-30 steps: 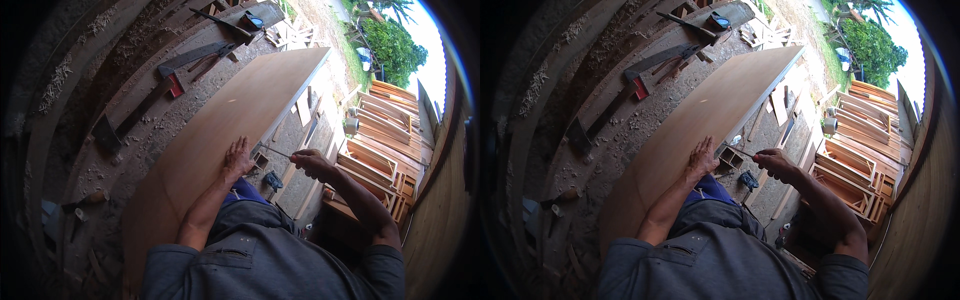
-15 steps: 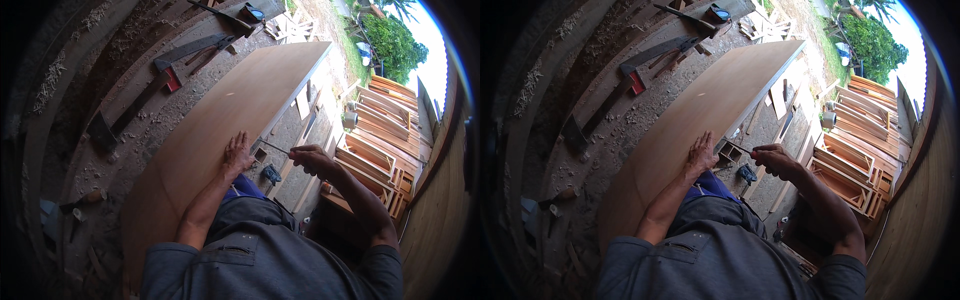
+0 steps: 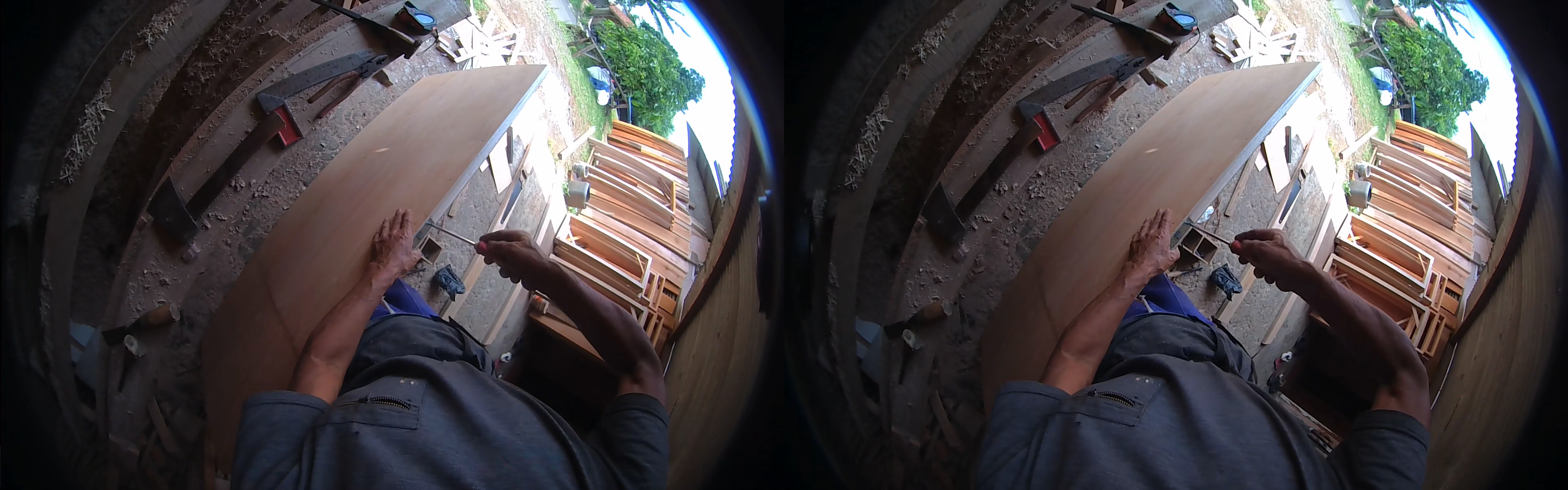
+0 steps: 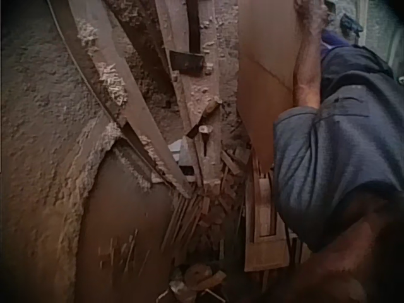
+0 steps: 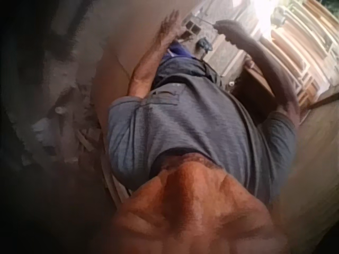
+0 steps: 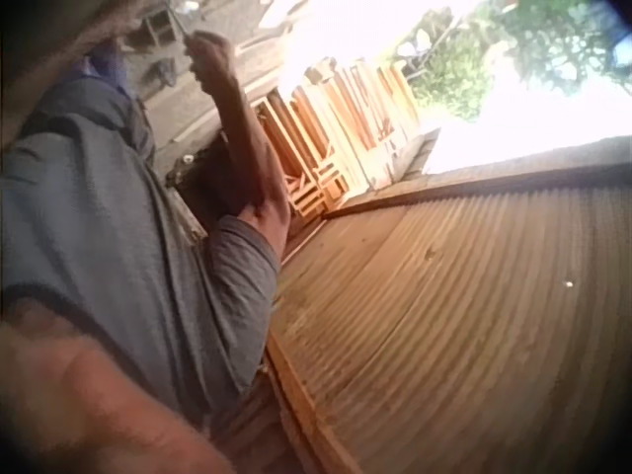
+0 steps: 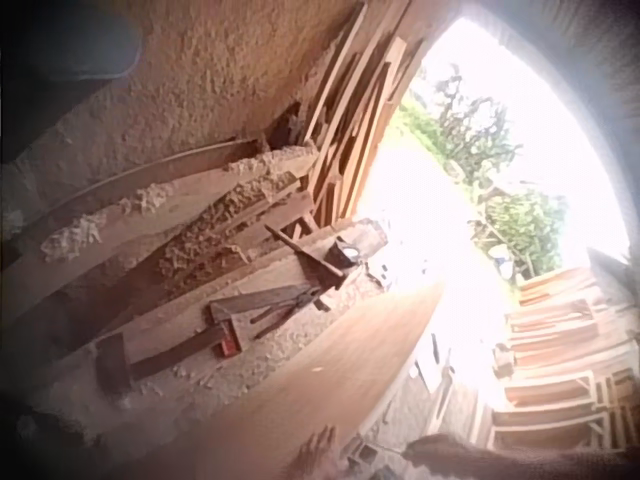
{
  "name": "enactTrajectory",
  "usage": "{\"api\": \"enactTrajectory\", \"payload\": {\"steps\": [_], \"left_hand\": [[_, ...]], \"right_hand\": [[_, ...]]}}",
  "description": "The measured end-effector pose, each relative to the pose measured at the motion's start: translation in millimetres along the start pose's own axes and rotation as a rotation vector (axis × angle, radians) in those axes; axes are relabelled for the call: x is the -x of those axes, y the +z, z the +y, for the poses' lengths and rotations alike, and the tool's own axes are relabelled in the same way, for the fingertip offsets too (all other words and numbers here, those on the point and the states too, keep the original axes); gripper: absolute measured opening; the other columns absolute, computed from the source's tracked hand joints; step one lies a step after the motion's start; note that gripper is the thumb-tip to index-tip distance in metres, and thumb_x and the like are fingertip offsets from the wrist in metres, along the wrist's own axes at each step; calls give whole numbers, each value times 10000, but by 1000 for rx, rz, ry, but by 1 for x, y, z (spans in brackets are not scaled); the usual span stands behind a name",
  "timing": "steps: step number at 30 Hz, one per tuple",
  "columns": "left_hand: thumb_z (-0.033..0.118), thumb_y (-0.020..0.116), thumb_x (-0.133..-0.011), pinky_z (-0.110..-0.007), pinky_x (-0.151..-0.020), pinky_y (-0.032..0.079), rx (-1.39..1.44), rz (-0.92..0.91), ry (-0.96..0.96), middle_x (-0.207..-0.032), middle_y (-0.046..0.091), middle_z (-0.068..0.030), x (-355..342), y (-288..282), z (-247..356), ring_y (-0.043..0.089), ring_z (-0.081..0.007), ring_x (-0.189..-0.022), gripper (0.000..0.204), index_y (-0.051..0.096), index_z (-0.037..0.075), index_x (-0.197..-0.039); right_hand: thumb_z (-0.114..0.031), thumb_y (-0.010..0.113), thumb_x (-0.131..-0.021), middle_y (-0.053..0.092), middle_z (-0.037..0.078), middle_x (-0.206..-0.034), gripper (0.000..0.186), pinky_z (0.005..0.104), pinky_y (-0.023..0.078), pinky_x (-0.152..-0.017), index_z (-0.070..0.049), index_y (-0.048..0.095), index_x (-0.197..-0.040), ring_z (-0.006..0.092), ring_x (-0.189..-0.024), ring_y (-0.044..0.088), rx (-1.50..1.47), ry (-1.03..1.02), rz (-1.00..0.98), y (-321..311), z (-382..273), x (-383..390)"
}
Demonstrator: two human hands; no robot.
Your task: The person installs a lock mechanism into a large wooden panel. They use a screwdriver to secure the lock body and a hammer to drive nails into the panel edge. The person also handles small hardware components and a plastic bag of parts.
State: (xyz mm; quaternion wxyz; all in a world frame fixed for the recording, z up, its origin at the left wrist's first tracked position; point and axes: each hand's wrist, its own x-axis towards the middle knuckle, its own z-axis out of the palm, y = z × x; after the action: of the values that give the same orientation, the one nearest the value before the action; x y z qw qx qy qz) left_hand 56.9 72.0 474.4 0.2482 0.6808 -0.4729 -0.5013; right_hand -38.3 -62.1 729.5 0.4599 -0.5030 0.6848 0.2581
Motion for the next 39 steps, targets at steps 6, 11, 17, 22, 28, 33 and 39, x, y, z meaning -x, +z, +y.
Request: {"api": "enactTrajectory", "payload": {"steps": [6, 11, 17, 22, 28, 33, 39], "left_hand": [[298, 715, -774, -497, -1203, 314, 17, -23, 16, -1649, 268, -172, 1, -3, -3, 330, -451, -1464, 983, 227, 68, -1596], [308, 726, -774, -502, -1198, 321, 6, -7, 8, -1647, 271, -174, -2, -4, -2, 352, -455, -1452, 989, 227, 73, -1595], [269, 733, -790, -510, -1186, 343, -29, -46, -13, -1647, 274, -172, 7, 3, -2, 346, -435, -1464, 974, 221, 74, -1596], [269, 724, -797, -498, -1203, 319, 18, -25, 0, -1648, 268, -174, 0, -8, 0, 329, -429, -1473, 963, 222, 68, -1594], [273, 721, -796, -497, -1212, 304, 17, -3, 22, -1651, 263, -174, 9, 8, -5, 324, -432, -1473, 958, 230, 69, -1593], [269, 725, -781, -502, -1203, 313, 10, -20, -4, -1643, 279, -182, 1, -2, 1, 332, -437, -1468, 975, 226, 62, -1593], [265, 719, -782, -508, -1199, 315, 23, -17, -10, -1643, 277, -181, 3, -8, 0, 326, -436, -1472, 971, 225, 60, -1592]], "right_hand": [[-125, 616, -921, 668, 159, -955, 343, 385, 483, -482, 6, 573, -1235, 247, -633, 676, 1016, -906, 226, -3, 51, -30], [-86, 607, -904, 683, 158, -960, 469, 367, 499, -485, -23, 569, -1367, 232, -623, 676, 1478, -738, 201, 12, 16, 6], [-310, 697, -944, 670, 94, -905, 450, 277, 374, -400, -48, 620, -1302, 103, -532, 532, 74, 52, -31, -4, 7, -6], [-107, 603, -905, 691, 198, -1042, 459, 383, 528, -511, 15, 535, -1343, 221, -731, 701, 1207, -909, 261, 2, 37, -22], [-228, 668, -959, 686, 133, -924, 385, 290, 502, -481, 19, 633, -1252, 120, -617, 633, 592, -523, 73, -11, 31, -36], [-268, 684, -950, 635, 90, -907, 381, 250, 397, -440, -47, 645, -1258, 71, -570, 524, 146, 28, 41, 5, -1, 9], [-40, 563, -882, 594, 130, -980, 405, 384, 568, -624, -40, 574, -1287, 260, -770, 673, 1490, -880, 274, 14, 18, 10]]}}
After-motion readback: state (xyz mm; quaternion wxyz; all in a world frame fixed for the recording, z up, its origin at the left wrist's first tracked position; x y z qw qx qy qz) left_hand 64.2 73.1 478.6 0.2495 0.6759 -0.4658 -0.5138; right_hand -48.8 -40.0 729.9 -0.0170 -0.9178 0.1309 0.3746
